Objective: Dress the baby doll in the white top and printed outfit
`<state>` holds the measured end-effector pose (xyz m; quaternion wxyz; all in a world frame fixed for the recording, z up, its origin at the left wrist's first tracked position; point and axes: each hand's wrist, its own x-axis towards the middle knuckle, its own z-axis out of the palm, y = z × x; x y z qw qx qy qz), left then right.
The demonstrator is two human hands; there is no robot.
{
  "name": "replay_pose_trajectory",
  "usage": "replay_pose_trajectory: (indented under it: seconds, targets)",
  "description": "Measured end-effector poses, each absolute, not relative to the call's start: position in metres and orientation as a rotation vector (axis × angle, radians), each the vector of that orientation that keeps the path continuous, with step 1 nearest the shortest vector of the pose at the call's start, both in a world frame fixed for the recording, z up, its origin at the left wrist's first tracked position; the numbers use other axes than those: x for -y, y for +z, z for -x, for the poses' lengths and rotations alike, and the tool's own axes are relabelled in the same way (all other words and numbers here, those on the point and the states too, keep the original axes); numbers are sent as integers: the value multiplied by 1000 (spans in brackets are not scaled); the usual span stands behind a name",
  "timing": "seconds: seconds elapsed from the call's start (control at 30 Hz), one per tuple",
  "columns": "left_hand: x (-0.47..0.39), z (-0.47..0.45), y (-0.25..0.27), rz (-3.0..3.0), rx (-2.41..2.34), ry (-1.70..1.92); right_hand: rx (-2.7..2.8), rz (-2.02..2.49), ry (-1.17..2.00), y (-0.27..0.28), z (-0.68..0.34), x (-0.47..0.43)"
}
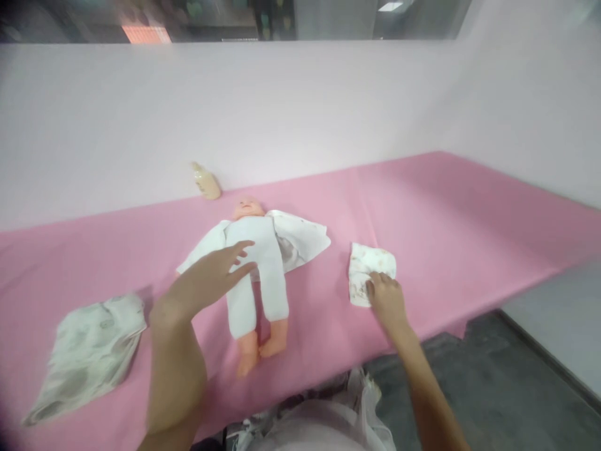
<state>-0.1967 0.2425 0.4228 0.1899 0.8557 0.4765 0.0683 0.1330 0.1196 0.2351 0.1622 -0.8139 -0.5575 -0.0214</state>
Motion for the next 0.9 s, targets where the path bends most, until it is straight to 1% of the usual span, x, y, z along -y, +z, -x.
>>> replay_pose_trajectory:
  seconds: [0.07,0.13,0.23,0.37,0.47,0.53,0.67,0.73,0.9]
  targets:
    - [-231,181,418,-2435,-1144,127,1427,2326,-196,237,-122,-121]
    - [-218,165,412,-2413,-959,37,1236,2152,-140,252,-107,-124]
    - [-197,142,404,-2337,-772,72,1053,1722,114,293,-74,-124]
    - [-173,133,403,-2150,-590,305,1260,1303,594,339,-20,-111]
    - [-162,146,412,-2022,-622,489,1368,1040,820,356,3,-102]
    - [-159,159,421,-2025,-697,623,1418,942,812,365,8,-100]
    - [-156,187,443,-2200,-863,932,1428,893,565,389,13,-105]
    - [-155,199,452,-2237,-898,1055,1433,887,499,404,17,-108]
    - [-159,221,460,-2120,-768,1089,1503,830,463,434,25,-117]
